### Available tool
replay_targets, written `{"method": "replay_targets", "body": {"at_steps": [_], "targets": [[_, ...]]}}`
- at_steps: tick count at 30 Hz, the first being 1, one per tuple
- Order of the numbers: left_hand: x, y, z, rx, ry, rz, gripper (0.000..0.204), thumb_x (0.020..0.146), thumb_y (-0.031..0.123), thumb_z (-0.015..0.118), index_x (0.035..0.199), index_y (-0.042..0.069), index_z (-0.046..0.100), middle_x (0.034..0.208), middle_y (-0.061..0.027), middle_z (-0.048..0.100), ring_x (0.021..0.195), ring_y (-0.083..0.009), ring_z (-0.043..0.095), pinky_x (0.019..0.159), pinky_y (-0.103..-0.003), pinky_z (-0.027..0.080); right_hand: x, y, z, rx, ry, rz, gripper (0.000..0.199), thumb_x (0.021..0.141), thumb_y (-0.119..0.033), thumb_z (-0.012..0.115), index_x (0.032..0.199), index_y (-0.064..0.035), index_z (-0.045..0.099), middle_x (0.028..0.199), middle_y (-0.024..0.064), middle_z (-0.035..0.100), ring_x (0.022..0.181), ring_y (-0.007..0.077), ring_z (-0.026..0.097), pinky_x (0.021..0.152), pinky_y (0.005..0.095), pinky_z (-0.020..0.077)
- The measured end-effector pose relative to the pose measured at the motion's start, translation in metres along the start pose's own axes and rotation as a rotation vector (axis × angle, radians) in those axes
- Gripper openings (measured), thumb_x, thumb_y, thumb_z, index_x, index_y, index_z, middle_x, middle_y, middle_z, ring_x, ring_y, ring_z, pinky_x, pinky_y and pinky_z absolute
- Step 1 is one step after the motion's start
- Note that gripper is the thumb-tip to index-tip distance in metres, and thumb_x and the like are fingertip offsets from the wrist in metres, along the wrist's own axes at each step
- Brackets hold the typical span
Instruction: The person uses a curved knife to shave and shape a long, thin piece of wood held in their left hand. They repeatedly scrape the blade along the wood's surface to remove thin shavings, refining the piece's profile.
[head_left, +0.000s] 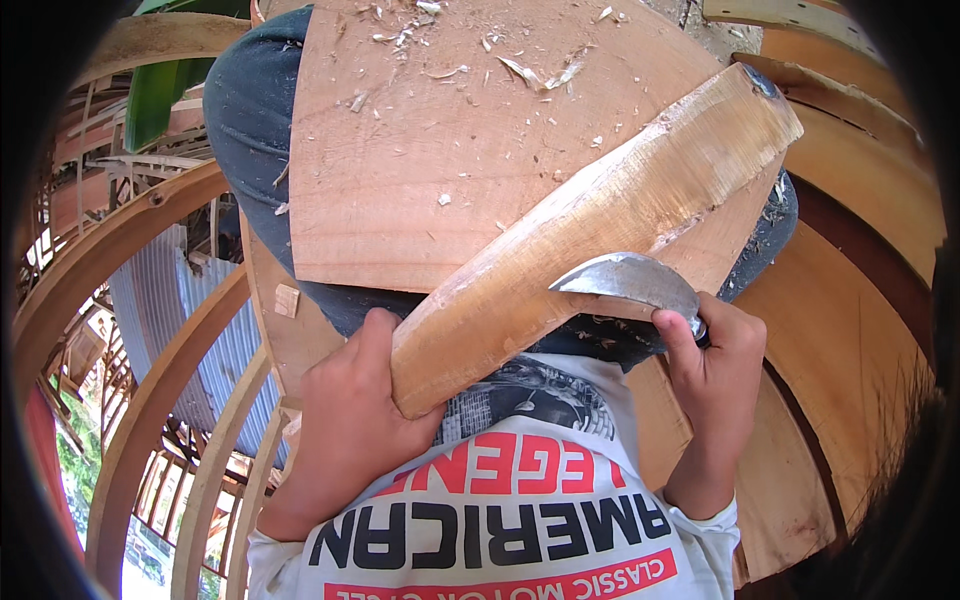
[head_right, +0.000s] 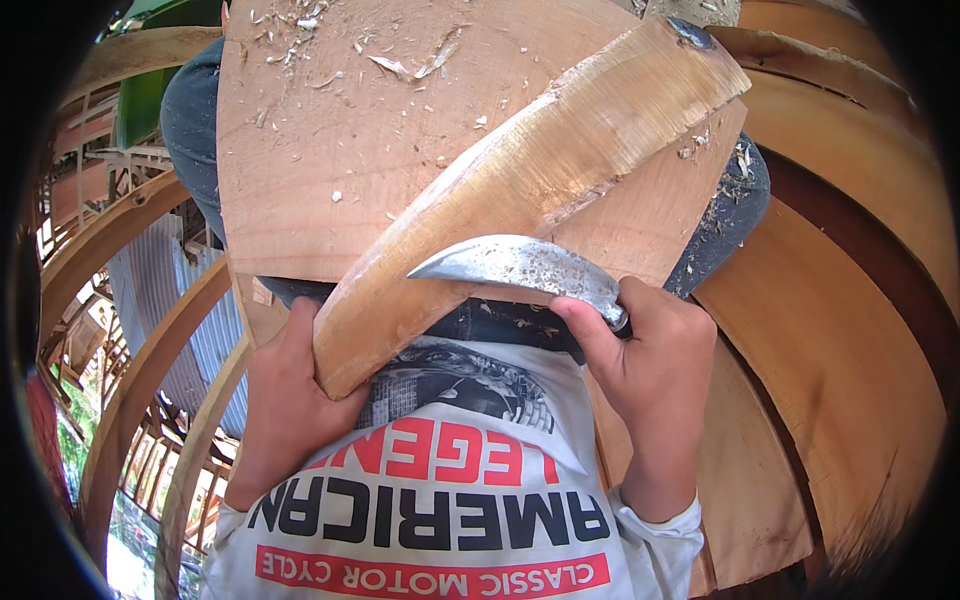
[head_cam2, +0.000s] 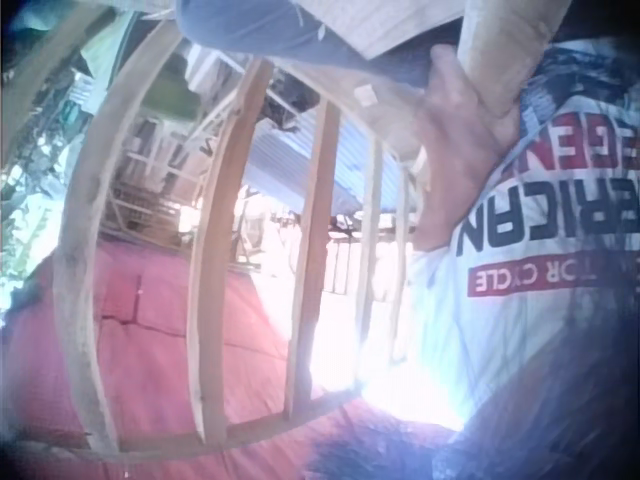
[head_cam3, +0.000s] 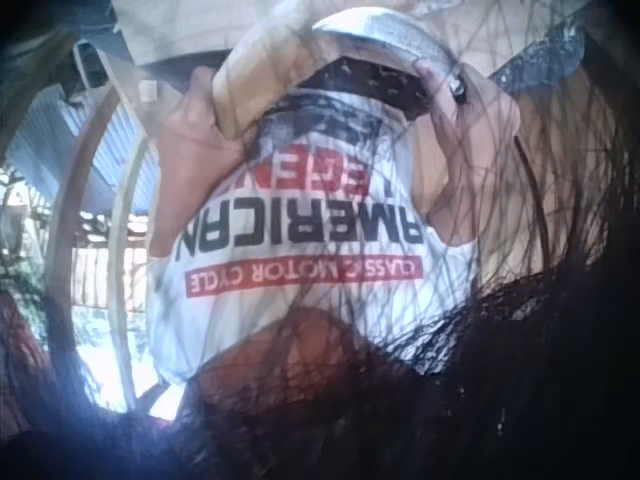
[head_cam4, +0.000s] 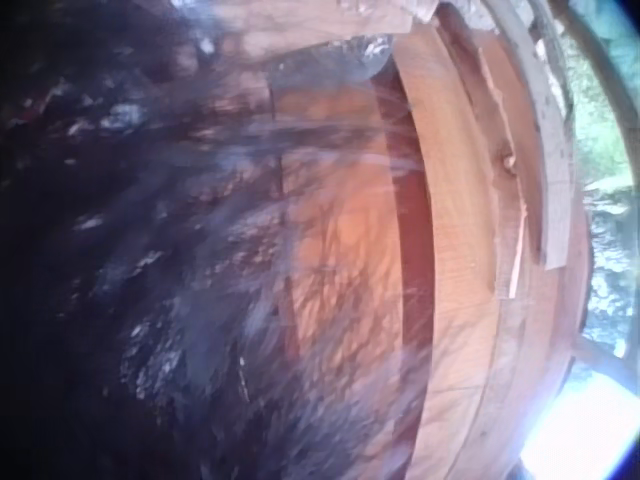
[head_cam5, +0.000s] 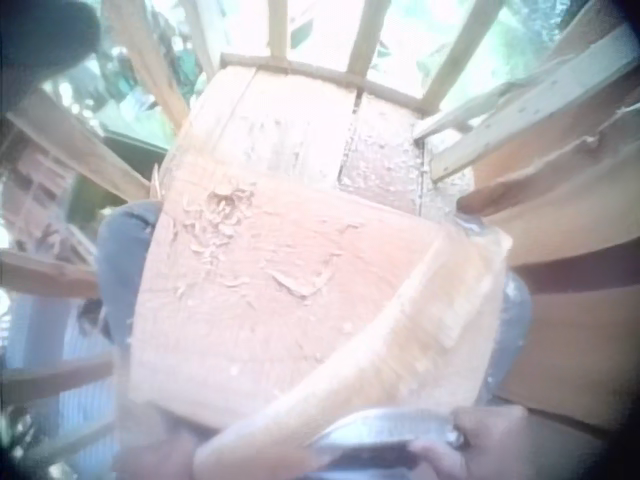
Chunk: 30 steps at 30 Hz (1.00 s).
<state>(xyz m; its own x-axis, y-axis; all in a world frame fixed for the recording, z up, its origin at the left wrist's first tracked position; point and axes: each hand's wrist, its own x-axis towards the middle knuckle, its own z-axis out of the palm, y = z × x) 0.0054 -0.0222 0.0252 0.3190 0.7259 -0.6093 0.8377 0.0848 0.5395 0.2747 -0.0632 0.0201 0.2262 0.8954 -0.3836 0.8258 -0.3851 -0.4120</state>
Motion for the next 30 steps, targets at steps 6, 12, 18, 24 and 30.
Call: {"method": "replay_targets", "body": {"at_steps": [6, 12, 18, 24, 30], "targets": [[0.003, -0.01, -0.004, 0.056, -0.076, 0.034, 0.046, 0.063, 0.024, 0.077, 0.092, 0.004, 0.046, 0.074, -0.0142, 0.059, 0.065, -0.0337, 0.063, 0.055, -0.041, 0.048, -0.005, -0.015, -0.007, -0.153, -0.056, 0.003, 0.052, 0.072, -0.044, 0.075, 0.056, -0.0007, 0.05, 0.047, 0.016, 0.045, 0.042, 0.0327, 0.047, 0.04, 0.0358, 0.0351], [0.006, -0.018, -0.003, 0.048, -0.141, 0.016, 0.047, 0.061, 0.027, 0.077, 0.09, 0.006, 0.046, 0.073, -0.0113, 0.059, 0.063, -0.0314, 0.064, 0.054, -0.042, 0.047, -0.005, -0.025, -0.016, -0.244, -0.11, 0.038, 0.052, 0.074, -0.046, 0.073, 0.057, -0.0006, 0.052, 0.047, 0.0155, 0.046, 0.042, 0.0325, 0.048, 0.041, 0.0357, 0.036], [0.006, -0.02, -0.004, 0.046, -0.14, 0.026, 0.048, 0.06, 0.027, 0.077, 0.089, 0.007, 0.046, 0.071, -0.0104, 0.058, 0.06, -0.0315, 0.063, 0.053, -0.041, 0.047, -0.003, -0.031, -0.026, -0.273, -0.252, 0.108, 0.052, 0.081, -0.044, 0.065, 0.066, 0.0039, 0.054, 0.052, 0.0197, 0.042, 0.047, 0.036, 0.042, 0.045, 0.0371, 0.0343], [0.006, -0.02, -0.003, 0.039, -0.129, 0.053, 0.048, 0.06, 0.027, 0.078, 0.089, 0.006, 0.045, 0.07, -0.0106, 0.056, 0.058, -0.0314, 0.062, 0.051, -0.039, 0.048, 0.003, -0.022, -0.023, -0.344, -0.129, 0.033, 0.054, 0.075, -0.047, 0.07, 0.06, 0.0011, 0.051, 0.05, 0.0166, 0.044, 0.045, 0.0333, 0.045, 0.043, 0.0354, 0.0352], [0.004, -0.017, 0.001, 0.015, -0.118, 0.064, 0.047, 0.061, 0.026, 0.079, 0.089, 0.006, 0.046, 0.069, -0.0109, 0.057, 0.058, -0.0298, 0.063, 0.052, -0.037, 0.049, 0.009, -0.004, -0.024, -0.347, 0.021, 0.094, 0.054, 0.072, -0.045, 0.075, 0.061, 0.0017, 0.051, 0.053, 0.0182, 0.046, 0.047, 0.0345, 0.045, 0.045, 0.0362, 0.0365]]}}
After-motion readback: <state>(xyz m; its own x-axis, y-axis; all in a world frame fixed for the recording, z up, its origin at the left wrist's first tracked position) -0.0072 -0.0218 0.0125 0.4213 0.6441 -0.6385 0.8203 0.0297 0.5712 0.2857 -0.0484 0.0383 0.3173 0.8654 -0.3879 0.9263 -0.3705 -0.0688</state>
